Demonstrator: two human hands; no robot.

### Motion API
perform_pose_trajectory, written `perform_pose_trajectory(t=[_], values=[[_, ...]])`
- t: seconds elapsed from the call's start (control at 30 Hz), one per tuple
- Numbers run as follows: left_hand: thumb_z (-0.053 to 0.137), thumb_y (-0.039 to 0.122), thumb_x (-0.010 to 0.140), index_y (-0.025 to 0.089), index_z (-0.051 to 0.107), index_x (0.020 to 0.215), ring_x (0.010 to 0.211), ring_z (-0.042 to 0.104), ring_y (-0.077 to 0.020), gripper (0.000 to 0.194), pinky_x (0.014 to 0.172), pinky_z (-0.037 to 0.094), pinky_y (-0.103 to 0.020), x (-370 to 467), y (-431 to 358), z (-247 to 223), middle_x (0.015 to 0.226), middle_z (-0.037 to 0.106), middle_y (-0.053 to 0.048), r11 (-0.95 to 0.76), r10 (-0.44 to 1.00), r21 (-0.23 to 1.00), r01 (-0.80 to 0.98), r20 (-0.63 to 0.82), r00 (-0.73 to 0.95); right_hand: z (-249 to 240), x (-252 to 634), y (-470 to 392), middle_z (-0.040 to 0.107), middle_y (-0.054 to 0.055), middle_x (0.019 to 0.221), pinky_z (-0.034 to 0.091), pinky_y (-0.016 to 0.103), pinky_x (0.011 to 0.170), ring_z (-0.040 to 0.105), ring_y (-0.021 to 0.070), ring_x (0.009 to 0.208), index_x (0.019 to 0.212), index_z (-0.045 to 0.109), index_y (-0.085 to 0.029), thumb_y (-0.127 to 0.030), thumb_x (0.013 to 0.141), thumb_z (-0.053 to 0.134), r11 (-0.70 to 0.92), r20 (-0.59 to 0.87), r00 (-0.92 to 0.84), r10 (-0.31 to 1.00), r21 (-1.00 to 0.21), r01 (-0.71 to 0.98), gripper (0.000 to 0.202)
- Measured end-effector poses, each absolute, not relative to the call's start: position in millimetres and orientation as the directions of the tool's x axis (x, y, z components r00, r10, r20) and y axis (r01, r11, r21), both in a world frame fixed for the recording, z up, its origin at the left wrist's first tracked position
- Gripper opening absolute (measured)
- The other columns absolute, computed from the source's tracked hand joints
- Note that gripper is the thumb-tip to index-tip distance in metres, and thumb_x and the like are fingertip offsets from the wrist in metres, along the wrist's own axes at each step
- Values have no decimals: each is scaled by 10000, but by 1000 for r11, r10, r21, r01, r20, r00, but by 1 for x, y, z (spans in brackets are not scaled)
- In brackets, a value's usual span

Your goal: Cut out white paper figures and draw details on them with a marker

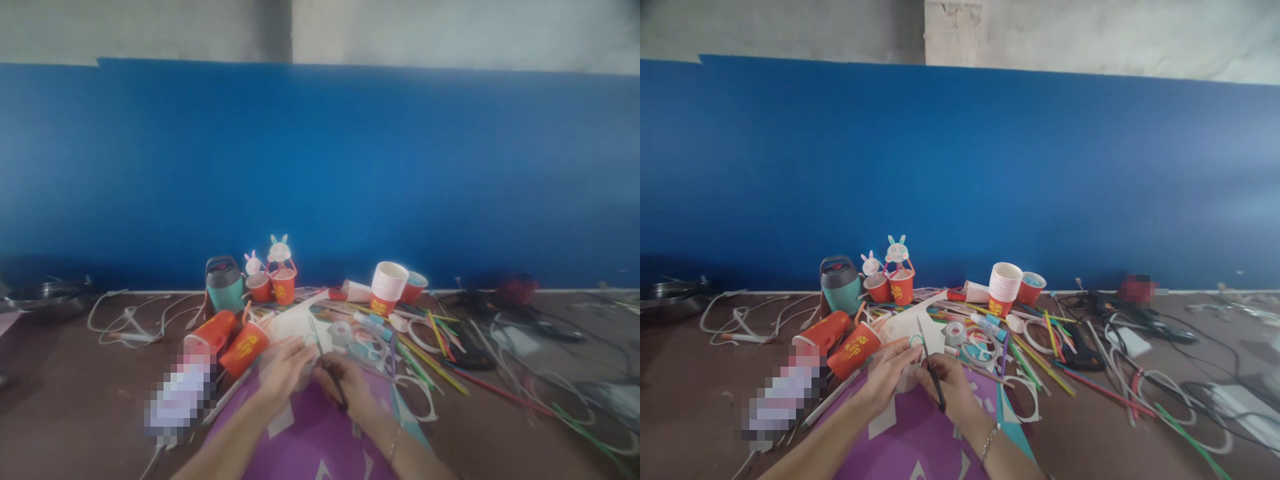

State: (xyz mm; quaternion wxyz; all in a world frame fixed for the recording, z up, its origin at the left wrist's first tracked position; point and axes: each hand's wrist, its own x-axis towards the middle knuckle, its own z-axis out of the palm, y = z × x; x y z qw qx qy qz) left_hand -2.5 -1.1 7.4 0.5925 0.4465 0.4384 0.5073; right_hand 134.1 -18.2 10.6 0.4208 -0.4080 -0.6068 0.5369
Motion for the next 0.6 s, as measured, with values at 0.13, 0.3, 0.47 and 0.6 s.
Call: perform_pose_trajectory(t=[0.13, 0.3, 0.47, 0.6], values=[[677, 423, 647, 180, 527, 574, 597, 404, -120, 295, 577, 320, -233, -4, -1, 12, 590, 449, 39, 74, 994, 977, -201, -55, 98, 11, 134, -18, 357, -91, 427, 225, 207, 387, 305, 60, 389, 595, 461, -199, -650, 661, 664, 79, 57, -326, 944, -995, 54, 499], [666, 399, 636, 182, 525, 572, 593, 405, -120, 266, 575, 319, -233, -6, 0, 13, 590, 442, 38, 73, 995, 981, -179, -61, 77, 8, 134, -16, 358, -89, 442, 224, 207, 400, 303, 60, 408, 592, 469, -192, -627, 648, 693, 93, 71, -322, 944, -994, 53, 492], [660, 401, 642, 185, 507, 565, 585, 395, -121, 276, 563, 312, -236, -7, 1, 9, 593, 440, 38, 68, 997, 985, -156, -60, 57, 7, 134, -17, 364, -90, 445, 225, 204, 404, 311, 60, 414, 601, 471, -193, -616, 652, 700, 88, 68, -332, 941, -995, 48, 484], [652, 455, 694, 191, 501, 572, 594, 401, -127, 327, 569, 318, -236, -4, -2, 7, 596, 443, 43, 62, 998, 989, -134, -57, 40, 8, 135, -17, 361, -93, 438, 230, 204, 394, 313, 60, 404, 609, 464, -199, -642, 628, 701, 70, 53, -330, 942, -997, 39, 503]])
